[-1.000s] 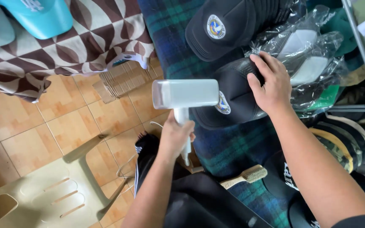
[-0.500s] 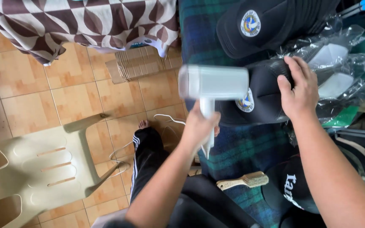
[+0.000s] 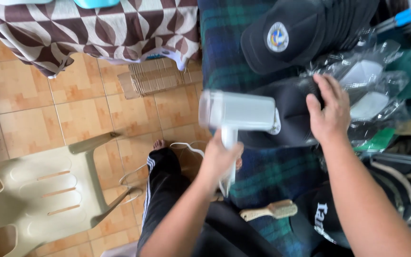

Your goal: Brushing and steaming a baseball cap to clean and restore its shape.

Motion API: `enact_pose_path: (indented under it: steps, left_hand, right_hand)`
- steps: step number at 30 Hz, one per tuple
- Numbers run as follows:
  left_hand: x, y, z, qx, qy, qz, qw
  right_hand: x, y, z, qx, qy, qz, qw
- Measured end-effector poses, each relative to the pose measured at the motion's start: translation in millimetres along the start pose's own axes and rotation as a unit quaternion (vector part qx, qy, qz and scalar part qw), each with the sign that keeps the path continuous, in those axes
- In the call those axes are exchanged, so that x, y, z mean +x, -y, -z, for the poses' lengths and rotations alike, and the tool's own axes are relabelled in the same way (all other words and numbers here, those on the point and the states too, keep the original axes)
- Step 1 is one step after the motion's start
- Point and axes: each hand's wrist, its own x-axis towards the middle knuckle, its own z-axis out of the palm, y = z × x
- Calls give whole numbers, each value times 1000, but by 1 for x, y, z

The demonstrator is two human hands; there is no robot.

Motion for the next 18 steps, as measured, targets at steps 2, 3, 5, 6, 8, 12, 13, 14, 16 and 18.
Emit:
enact_pose_path:
  steps: [2, 3, 5, 6, 8, 12, 13, 14, 16, 18]
  left_hand:
    - [-11, 47, -12, -35, -7, 3, 999]
    - [-5, 34, -12, -38, -9, 0, 999]
    - [0, 23, -14, -42, -18, -21, 999]
    - [11, 7, -8, -41, -17, -21, 999]
    - [31, -28, 2, 52, -48, -2, 997]
    - [9, -41, 24, 149, -55, 8, 987]
    - [6, -28, 23, 183, -48, -13, 982]
    - [3, -13, 23, 220, -37, -30, 974]
    - [30, -21, 22, 253, -56, -36, 965]
    - [39, -17, 16, 278, -78, -46, 956]
  right_hand:
    - [-4, 4, 1, 0, 25, -33, 999]
    - [4, 5, 2, 0, 24, -29, 999]
    - [1, 6, 2, -1, 28, -36, 999]
    - [0, 6, 1, -3, 29, -37, 999]
    - [2, 7, 2, 3, 22, -36, 999]
    - [2, 3, 0, 5, 9, -2, 1000]
    - [3, 5, 1, 5, 15, -16, 1000]
    - [-3, 6, 1, 5, 22, -37, 999]
    - [5, 1, -2, 4, 14, -24, 1000]
    - [-4, -4, -2, 1, 6, -2, 1000]
